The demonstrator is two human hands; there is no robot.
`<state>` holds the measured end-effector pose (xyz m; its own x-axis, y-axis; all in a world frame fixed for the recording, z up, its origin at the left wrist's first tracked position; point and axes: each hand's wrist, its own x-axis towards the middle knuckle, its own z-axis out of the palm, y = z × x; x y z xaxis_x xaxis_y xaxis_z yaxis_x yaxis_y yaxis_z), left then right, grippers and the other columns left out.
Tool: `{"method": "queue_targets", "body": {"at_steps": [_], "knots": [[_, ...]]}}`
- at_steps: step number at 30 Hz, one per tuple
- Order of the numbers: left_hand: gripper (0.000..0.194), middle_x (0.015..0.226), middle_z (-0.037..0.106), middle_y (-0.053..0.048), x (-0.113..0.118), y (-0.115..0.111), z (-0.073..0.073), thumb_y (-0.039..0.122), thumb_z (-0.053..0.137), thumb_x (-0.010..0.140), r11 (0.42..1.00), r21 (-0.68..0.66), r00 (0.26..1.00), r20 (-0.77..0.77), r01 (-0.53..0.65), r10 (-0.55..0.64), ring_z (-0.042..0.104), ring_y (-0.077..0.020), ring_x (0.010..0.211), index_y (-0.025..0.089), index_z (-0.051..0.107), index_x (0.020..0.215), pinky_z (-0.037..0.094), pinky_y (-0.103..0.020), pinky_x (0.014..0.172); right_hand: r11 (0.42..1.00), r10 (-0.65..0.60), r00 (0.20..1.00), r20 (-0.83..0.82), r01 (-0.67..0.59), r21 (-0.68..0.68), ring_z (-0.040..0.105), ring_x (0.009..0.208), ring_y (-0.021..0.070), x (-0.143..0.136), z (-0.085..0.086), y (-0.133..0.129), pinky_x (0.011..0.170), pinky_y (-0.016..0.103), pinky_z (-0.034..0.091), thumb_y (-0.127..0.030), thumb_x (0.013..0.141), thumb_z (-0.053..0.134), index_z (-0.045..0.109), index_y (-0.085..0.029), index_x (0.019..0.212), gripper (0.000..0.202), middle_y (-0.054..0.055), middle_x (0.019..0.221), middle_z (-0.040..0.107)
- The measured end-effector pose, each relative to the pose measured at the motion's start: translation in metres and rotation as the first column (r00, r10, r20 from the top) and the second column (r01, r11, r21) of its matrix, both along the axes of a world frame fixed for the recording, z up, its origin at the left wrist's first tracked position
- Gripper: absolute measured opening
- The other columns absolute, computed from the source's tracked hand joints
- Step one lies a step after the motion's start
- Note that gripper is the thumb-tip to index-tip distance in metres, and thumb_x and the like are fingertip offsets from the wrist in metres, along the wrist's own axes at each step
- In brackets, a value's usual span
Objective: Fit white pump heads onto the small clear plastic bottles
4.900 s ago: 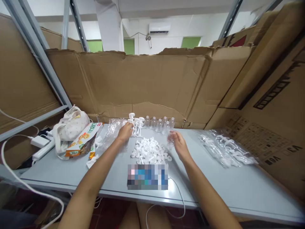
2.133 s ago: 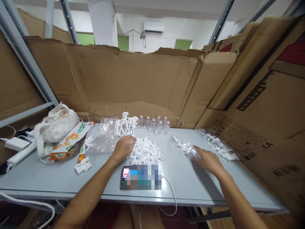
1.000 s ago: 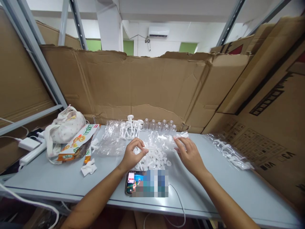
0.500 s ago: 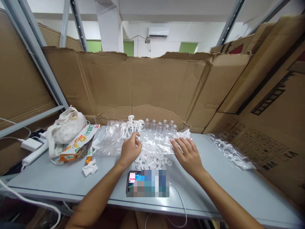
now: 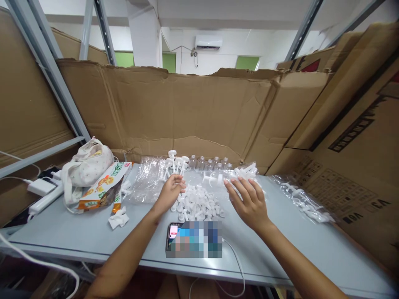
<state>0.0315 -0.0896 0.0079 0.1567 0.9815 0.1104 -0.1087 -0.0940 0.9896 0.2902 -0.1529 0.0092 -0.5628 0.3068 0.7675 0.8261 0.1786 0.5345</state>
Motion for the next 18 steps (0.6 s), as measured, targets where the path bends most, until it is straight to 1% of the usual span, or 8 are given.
{"method": "queue_targets", "body": {"at_steps": [2,3,6,9,11,13,15,18], "knots": [[0.028,0.090,0.066,-0.009,-0.004,0.003,0.000,0.023,0.062,0.075,0.982,-0.110,0.987,0.059,0.154,-0.148,0.064,-0.0173,0.078,0.013,0.057,0.101,0.049,-0.036,0.079,0.999,0.018,1.000,0.004,-0.018,0.026,0.053,0.114,0.0291,-0.002,0.003,-0.001,0.102,0.047,0.038,-0.008,0.080,0.060,0.051,-0.014,0.129,0.051,0.012,0.109,0.067],[0.029,0.092,0.067,-0.011,-0.006,0.004,0.000,0.024,0.063,0.075,0.965,-0.127,0.972,0.090,0.229,-0.219,0.065,-0.0182,0.081,0.012,0.059,0.101,0.047,-0.037,0.083,0.999,0.031,0.999,0.010,-0.032,0.036,0.054,0.114,0.0291,-0.003,0.005,-0.001,0.102,0.047,0.038,-0.008,0.079,0.061,0.053,-0.014,0.127,0.049,0.012,0.107,0.068],[0.025,0.104,0.067,-0.011,-0.012,0.003,0.005,0.021,0.069,0.072,0.932,-0.070,0.927,0.157,0.355,-0.341,0.063,-0.0210,0.097,0.014,0.064,0.095,0.042,-0.038,0.093,0.995,0.077,0.996,0.047,-0.080,0.054,0.057,0.110,0.0277,-0.007,0.009,-0.002,0.101,0.047,0.039,-0.009,0.079,0.063,0.058,-0.015,0.120,0.042,0.010,0.103,0.069],[0.013,0.115,0.064,-0.010,-0.018,0.001,0.010,0.012,0.069,0.070,0.894,-0.013,0.863,0.268,0.449,-0.429,0.058,-0.0233,0.110,0.015,0.061,0.080,0.037,-0.038,0.100,0.993,0.101,0.992,0.073,-0.105,0.058,0.059,0.107,0.0257,-0.010,0.010,-0.003,0.101,0.046,0.039,-0.011,0.080,0.063,0.061,-0.018,0.116,0.037,0.008,0.102,0.070],[0.011,0.120,0.061,-0.010,-0.022,0.001,0.012,0.008,0.065,0.071,0.862,-0.009,0.795,0.393,0.507,-0.463,0.055,-0.0247,0.115,0.014,0.056,0.072,0.038,-0.037,0.100,0.993,0.102,0.992,0.070,-0.105,0.050,0.059,0.107,0.0256,-0.010,0.010,-0.003,0.100,0.046,0.040,-0.010,0.081,0.062,0.061,-0.018,0.117,0.037,0.008,0.104,0.070],[0.012,0.122,0.060,-0.010,-0.025,0.002,0.011,0.006,0.063,0.073,0.840,-0.050,0.753,0.475,0.540,-0.456,0.056,-0.0241,0.115,0.014,0.054,0.072,0.043,-0.032,0.096,0.993,0.102,0.993,0.065,-0.105,0.044,0.058,0.108,0.0256,-0.008,0.010,-0.003,0.100,0.045,0.040,-0.010,0.081,0.061,0.060,-0.018,0.118,0.038,0.009,0.104,0.070],[0.015,0.120,0.061,-0.011,-0.025,0.004,0.009,0.004,0.062,0.073,0.824,-0.145,0.765,0.487,0.547,-0.422,0.062,-0.0201,0.107,0.014,0.057,0.083,0.047,-0.024,0.086,0.992,0.110,0.992,0.063,-0.113,0.050,0.059,0.108,0.0251,-0.008,0.010,-0.002,0.100,0.045,0.040,-0.010,0.081,0.061,0.060,-0.018,0.118,0.037,0.008,0.103,0.070],[0.032,0.114,0.063,-0.014,-0.021,0.005,0.006,0.007,0.063,0.075,0.797,-0.251,0.796,0.447,0.549,-0.408,0.067,-0.0128,0.087,0.013,0.058,0.107,0.049,-0.018,0.075,0.988,0.130,0.990,0.052,-0.134,0.073,0.059,0.107,0.0249,-0.008,0.011,-0.002,0.099,0.044,0.041,-0.011,0.079,0.064,0.061,-0.018,0.116,0.037,0.008,0.102,0.071]]}}
